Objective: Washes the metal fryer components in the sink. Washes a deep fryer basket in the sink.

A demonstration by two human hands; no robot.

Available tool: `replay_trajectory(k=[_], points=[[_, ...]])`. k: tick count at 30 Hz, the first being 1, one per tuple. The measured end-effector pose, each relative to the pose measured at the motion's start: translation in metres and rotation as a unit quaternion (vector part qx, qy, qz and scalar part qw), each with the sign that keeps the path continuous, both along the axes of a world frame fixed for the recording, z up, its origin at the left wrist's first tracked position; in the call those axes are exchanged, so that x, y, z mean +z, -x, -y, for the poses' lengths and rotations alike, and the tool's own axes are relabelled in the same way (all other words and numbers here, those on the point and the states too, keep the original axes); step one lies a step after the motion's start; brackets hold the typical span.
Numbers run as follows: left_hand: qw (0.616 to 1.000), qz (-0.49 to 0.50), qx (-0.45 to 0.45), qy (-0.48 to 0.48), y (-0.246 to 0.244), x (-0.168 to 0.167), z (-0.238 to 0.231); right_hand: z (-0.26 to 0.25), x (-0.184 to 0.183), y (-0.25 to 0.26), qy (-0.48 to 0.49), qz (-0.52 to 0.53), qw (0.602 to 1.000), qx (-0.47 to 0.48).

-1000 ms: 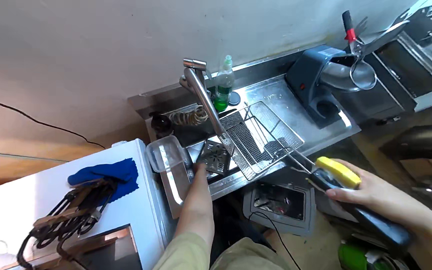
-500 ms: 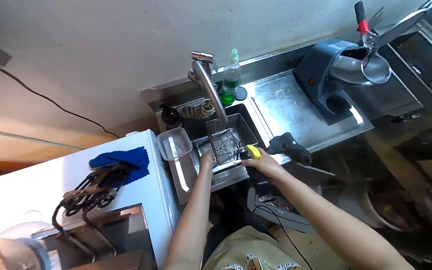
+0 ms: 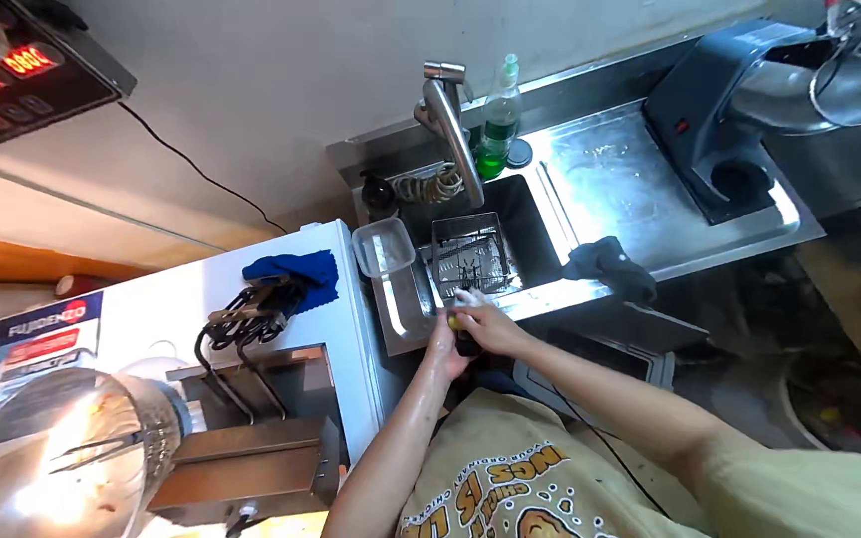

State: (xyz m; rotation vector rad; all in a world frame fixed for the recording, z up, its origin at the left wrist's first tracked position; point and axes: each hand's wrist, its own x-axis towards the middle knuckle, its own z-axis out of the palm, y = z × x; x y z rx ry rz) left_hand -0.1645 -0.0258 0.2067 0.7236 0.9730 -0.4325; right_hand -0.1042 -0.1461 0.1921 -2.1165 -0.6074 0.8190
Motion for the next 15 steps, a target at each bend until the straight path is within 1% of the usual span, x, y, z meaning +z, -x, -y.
replay_trajectory(k=[1, 3, 4, 6, 7, 9, 10, 11, 13, 14, 15], points=[[1.0, 0.007, 0.001, 0.011, -0.001, 0.003, -0.001, -0.009, -0.014, -0.021, 0.01, 0.015, 1.0, 0.003], [1.0, 0.016, -0.004, -0.001, -0.005, 0.011, -0.001, -0.022, -0.034, -0.053, 0.032, 0.011, 0.999, -0.028], [0.999, 0.019, -0.004, -0.025, -0.01, 0.013, -0.002, -0.026, -0.032, -0.057, 0.037, 0.0, 0.999, -0.04], [0.996, 0.012, -0.002, -0.089, -0.019, 0.015, -0.005, -0.025, -0.006, -0.046, 0.019, -0.049, 0.998, -0.04], [0.995, 0.007, -0.006, -0.099, -0.021, 0.016, -0.008, -0.017, 0.005, -0.037, 0.0, -0.087, 0.996, -0.036], [0.993, 0.008, -0.039, -0.108, -0.026, 0.014, -0.011, -0.004, 0.004, -0.035, -0.056, -0.143, 0.987, -0.034], [0.992, 0.02, -0.068, -0.104, -0.025, 0.014, -0.012, -0.001, -0.003, -0.045, -0.066, -0.151, 0.986, -0.02], [0.99, 0.036, -0.094, -0.099, -0.026, 0.013, -0.013, -0.001, -0.016, -0.059, -0.061, -0.131, 0.99, -0.002], [0.984, 0.057, -0.127, -0.108, -0.03, 0.015, -0.015, -0.011, -0.049, -0.099, -0.018, -0.057, 0.998, 0.027], [0.981, 0.057, -0.142, -0.121, -0.032, 0.016, -0.015, -0.016, -0.065, -0.116, 0.004, -0.046, 0.999, 0.028], [0.976, 0.057, -0.156, -0.141, -0.035, 0.015, -0.015, -0.022, -0.076, -0.129, 0.028, -0.066, 0.997, 0.016]])
